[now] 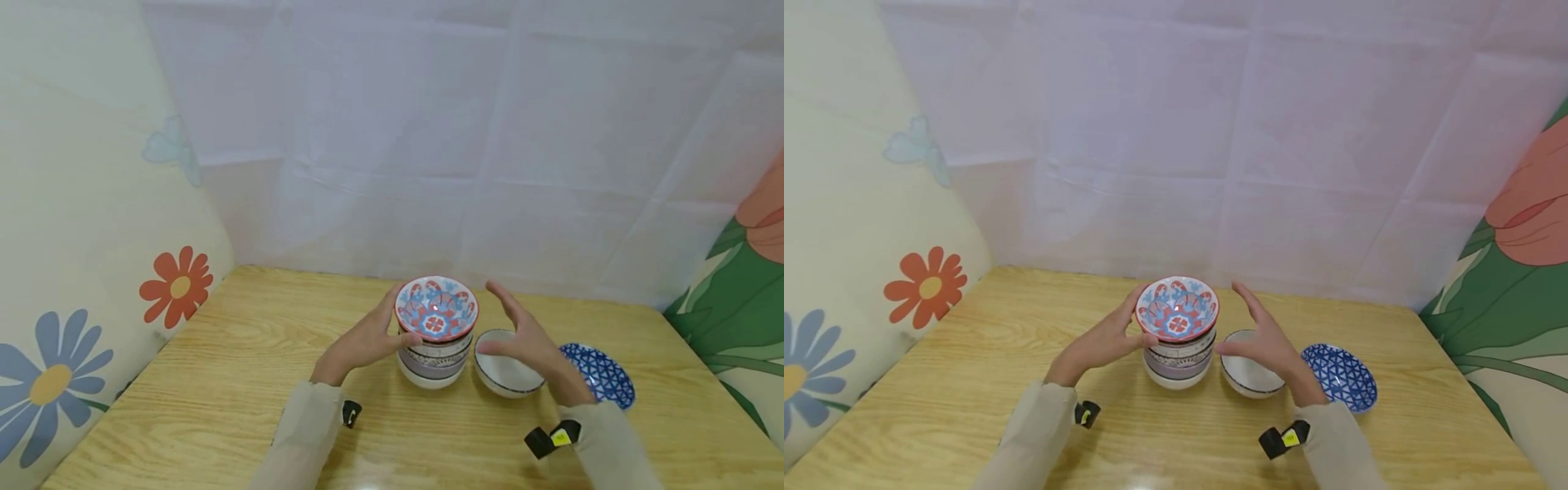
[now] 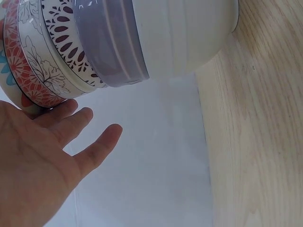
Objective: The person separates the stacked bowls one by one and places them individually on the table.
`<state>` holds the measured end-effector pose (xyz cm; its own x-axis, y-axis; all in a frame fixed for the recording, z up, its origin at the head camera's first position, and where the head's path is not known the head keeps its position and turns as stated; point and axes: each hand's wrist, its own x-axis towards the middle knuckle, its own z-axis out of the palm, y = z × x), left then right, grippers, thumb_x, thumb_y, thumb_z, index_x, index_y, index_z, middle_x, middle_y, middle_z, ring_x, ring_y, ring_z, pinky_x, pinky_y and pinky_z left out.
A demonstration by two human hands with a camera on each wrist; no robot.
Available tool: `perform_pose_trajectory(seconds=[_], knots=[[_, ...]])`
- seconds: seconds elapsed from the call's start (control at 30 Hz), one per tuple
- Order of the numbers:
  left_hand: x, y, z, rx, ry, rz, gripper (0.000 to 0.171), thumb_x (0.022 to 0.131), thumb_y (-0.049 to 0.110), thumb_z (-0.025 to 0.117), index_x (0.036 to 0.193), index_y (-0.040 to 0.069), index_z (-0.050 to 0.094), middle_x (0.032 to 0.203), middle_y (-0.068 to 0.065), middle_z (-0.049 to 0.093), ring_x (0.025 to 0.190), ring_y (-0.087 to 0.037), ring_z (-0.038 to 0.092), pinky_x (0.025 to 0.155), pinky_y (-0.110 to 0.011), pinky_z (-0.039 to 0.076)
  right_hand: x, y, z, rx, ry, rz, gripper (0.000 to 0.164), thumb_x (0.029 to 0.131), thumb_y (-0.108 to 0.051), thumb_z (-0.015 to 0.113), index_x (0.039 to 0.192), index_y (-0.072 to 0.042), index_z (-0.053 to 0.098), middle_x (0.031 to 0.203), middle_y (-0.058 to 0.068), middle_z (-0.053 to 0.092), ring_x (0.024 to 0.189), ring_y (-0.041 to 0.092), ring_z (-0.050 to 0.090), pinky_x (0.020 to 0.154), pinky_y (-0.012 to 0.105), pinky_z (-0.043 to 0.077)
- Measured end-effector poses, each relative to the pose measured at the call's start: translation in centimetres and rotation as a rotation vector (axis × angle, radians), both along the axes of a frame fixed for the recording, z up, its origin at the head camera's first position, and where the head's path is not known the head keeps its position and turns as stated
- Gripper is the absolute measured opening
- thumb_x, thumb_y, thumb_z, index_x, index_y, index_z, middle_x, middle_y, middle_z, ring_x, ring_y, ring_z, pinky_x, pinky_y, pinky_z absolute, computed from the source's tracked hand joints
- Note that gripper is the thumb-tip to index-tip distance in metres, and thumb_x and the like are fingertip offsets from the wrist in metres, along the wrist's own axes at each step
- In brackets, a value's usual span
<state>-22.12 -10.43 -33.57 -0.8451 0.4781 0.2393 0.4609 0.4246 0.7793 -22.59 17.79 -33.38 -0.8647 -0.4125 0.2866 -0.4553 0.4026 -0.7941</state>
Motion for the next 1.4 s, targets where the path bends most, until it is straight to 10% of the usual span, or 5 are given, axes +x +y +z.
perform_pose_trajectory(seconds=[1.4], knots=[[-0.2, 0.1, -0.3, -0.009, -0.023, 0.036, 0.094, 0.074, 0.046, 0.067, 0.143, 0.024, 0.008, 0.144, -0.003, 0.026, 0.13, -0.019, 0.027, 0.104, -0.045, 0.027, -0.4, -5.2, 0.7, -0.136, -0.05, 0.02, 0.109, 0.054, -0.016, 0.086, 0.142, -0.021, 0.023, 0.14, 0.007, 0.034, 0.125, 0.025, 0.037, 0.101, 0.046, 0.03]])
